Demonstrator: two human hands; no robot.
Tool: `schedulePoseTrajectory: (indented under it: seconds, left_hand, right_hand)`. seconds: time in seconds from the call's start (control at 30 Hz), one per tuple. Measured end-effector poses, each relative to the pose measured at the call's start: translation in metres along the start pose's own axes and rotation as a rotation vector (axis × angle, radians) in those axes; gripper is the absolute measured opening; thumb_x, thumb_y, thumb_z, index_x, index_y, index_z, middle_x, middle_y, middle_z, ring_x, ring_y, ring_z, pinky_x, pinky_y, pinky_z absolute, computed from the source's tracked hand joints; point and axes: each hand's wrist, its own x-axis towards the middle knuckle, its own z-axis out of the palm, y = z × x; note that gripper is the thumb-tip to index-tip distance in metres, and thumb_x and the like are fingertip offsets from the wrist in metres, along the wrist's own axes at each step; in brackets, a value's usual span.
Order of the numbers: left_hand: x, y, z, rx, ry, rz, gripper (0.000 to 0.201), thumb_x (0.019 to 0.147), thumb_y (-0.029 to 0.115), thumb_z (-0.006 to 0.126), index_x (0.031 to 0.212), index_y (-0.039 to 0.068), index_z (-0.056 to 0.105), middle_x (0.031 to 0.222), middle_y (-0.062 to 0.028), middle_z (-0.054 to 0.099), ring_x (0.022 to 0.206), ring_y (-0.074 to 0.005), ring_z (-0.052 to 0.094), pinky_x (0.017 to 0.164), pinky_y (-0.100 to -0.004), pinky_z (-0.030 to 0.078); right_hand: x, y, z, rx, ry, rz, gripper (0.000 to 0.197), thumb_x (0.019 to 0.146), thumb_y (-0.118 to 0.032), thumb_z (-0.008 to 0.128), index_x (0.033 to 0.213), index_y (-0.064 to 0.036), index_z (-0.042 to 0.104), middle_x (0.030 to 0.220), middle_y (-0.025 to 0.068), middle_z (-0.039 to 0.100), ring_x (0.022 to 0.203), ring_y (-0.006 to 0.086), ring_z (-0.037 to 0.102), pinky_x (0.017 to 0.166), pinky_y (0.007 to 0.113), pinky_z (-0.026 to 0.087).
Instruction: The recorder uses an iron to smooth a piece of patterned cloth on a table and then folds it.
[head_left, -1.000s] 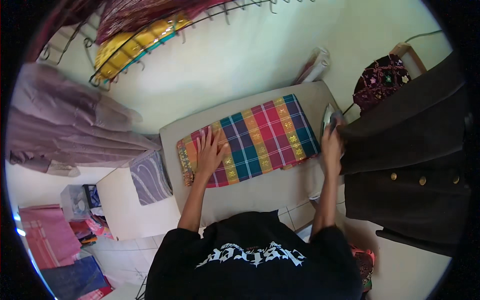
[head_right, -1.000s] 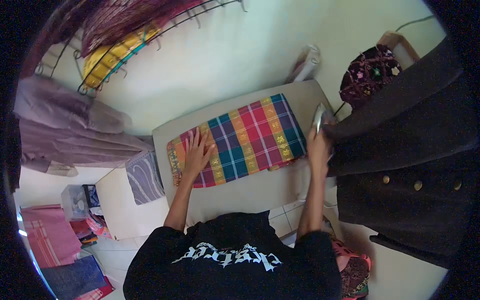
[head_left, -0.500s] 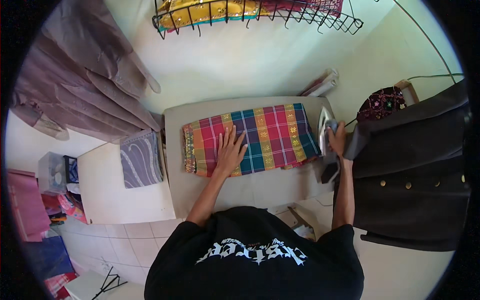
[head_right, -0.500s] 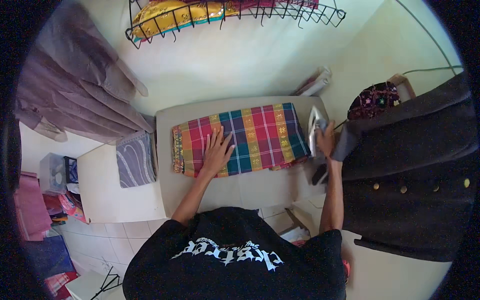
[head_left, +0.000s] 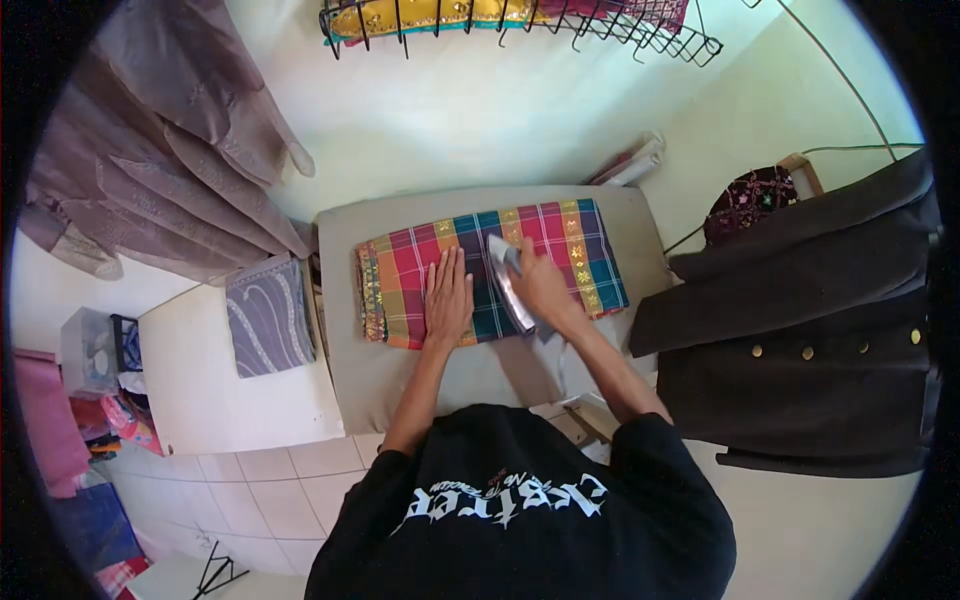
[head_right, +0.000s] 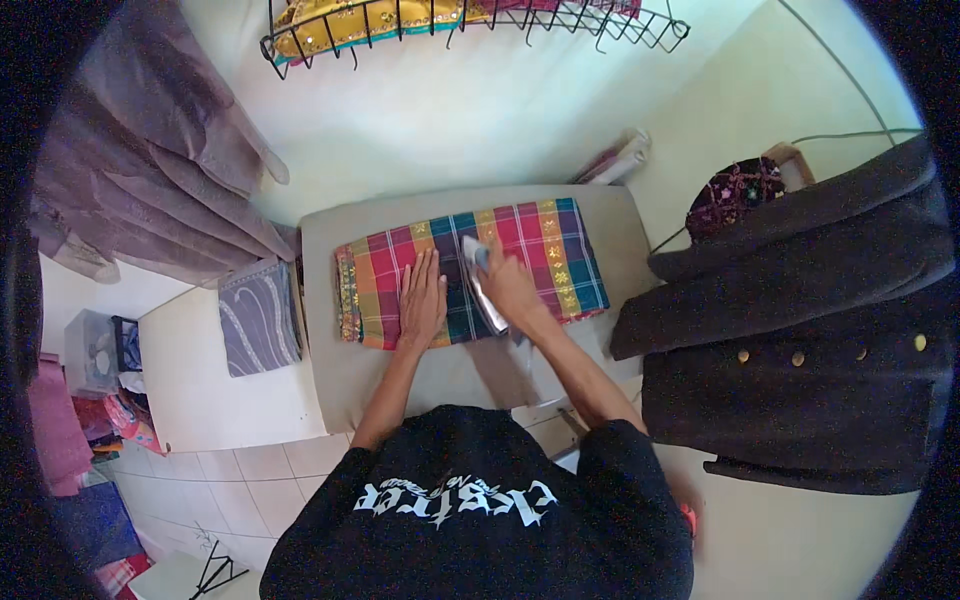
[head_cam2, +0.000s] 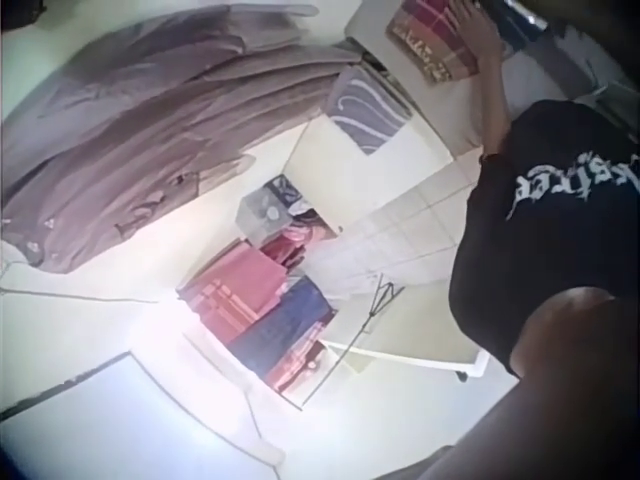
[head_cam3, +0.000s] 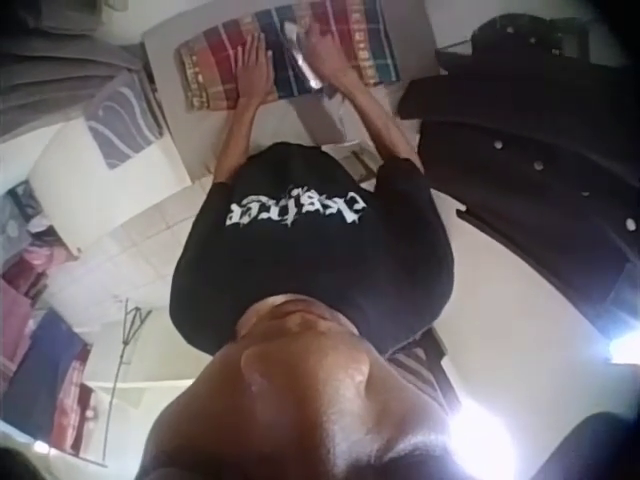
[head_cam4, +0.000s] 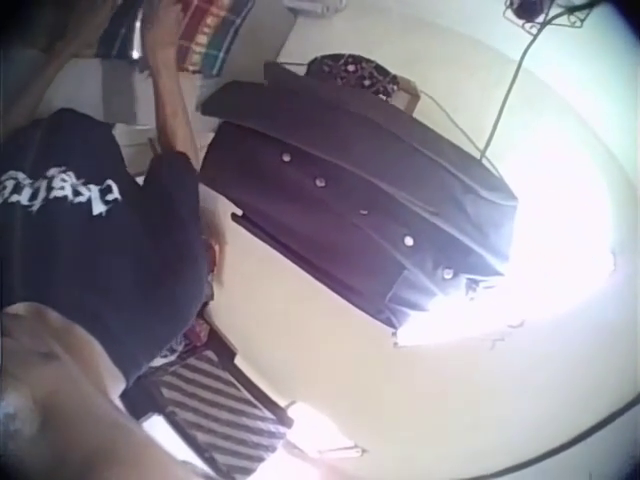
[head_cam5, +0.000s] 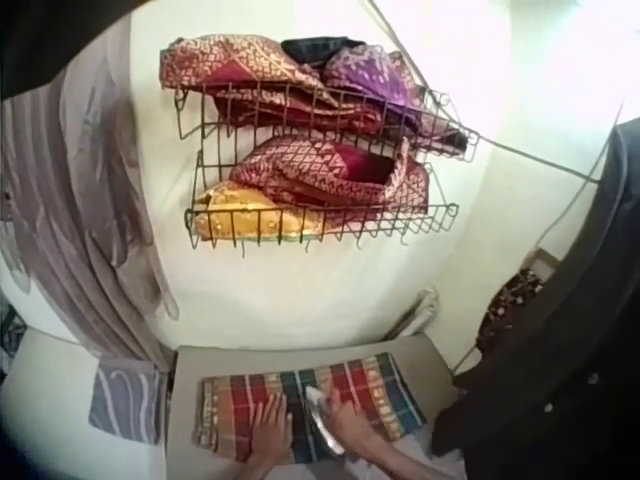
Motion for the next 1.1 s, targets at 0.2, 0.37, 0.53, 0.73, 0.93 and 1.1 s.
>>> schedulePoseTrajectory:
  seconds: [0.2, 0.37, 0.53, 0.73, 0.93, 1.1]
  left_hand:
    - [-0.003, 0.008, -0.006, 0.247, -0.037, 0.007, 0.055, 0.099, 0.035, 0.048, 0.147, 0.011, 0.040, 0.156, -0.0130, 0.033, 0.145, -0.0285, 0.029, 0.117, -0.0473, 0.021]
    - [-0.001, 0.008, -0.008, 0.257, -0.013, 0.015, 0.056, 0.098, 0.036, 0.049, 0.147, 0.011, 0.041, 0.156, -0.0123, 0.032, 0.143, -0.0288, 0.031, 0.117, -0.0470, 0.022]
    - [-0.001, 0.007, -0.008, 0.265, -0.047, -0.002, 0.057, 0.097, 0.036, 0.049, 0.148, 0.010, 0.040, 0.157, -0.0114, 0.030, 0.144, -0.0285, 0.030, 0.117, -0.0468, 0.021]
    - [0.001, 0.008, -0.008, 0.245, -0.052, 0.012, 0.057, 0.097, 0.036, 0.049, 0.147, 0.010, 0.041, 0.157, -0.0114, 0.031, 0.145, -0.0283, 0.029, 0.117, -0.0473, 0.021]
    - [-0.003, 0.005, -0.010, 0.243, -0.073, -0.016, 0.056, 0.098, 0.036, 0.049, 0.148, 0.011, 0.041, 0.157, -0.0103, 0.031, 0.145, -0.0272, 0.028, 0.118, -0.0466, 0.020]
    - [0.001, 0.009, -0.007, 0.247, -0.040, 0.022, 0.056, 0.097, 0.036, 0.049, 0.147, 0.013, 0.041, 0.156, -0.0097, 0.033, 0.144, -0.0275, 0.029, 0.117, -0.0465, 0.022]
  right_hand:
    - [0.018, 0.030, -0.008, -0.190, 0.065, -0.027, 0.046, 0.094, -0.032, 0.060, 0.119, 0.0037, 0.047, 0.074, 0.0308, 0.063, 0.067, 0.0439, 0.064, 0.056, 0.049, 0.052]
    - [0.017, 0.052, 0.001, -0.129, 0.095, -0.006, 0.043, 0.092, -0.033, 0.062, 0.118, -0.0016, 0.048, 0.073, 0.0291, 0.062, 0.063, 0.0467, 0.062, 0.056, 0.052, 0.050]
    - [0.028, 0.069, -0.021, -0.056, 0.170, 0.194, 0.046, 0.090, -0.035, 0.065, 0.119, -0.0044, 0.046, 0.082, 0.0315, 0.064, 0.076, 0.0510, 0.063, 0.068, 0.058, 0.050]
    - [0.086, 0.105, -0.017, -0.102, 0.233, 0.227, 0.042, 0.091, -0.032, 0.063, 0.115, -0.0028, 0.044, 0.088, 0.0328, 0.064, 0.081, 0.0527, 0.063, 0.068, 0.056, 0.052]
    - [0.054, 0.119, -0.020, -0.079, 0.173, 0.196, 0.047, 0.091, -0.038, 0.063, 0.118, -0.0038, 0.044, 0.085, 0.0367, 0.061, 0.080, 0.0556, 0.061, 0.071, 0.060, 0.050]
    - [0.068, 0.141, -0.026, -0.167, 0.177, 0.275, 0.053, 0.092, -0.041, 0.061, 0.124, -0.0045, 0.041, 0.089, 0.0362, 0.062, 0.083, 0.0550, 0.061, 0.074, 0.059, 0.050]
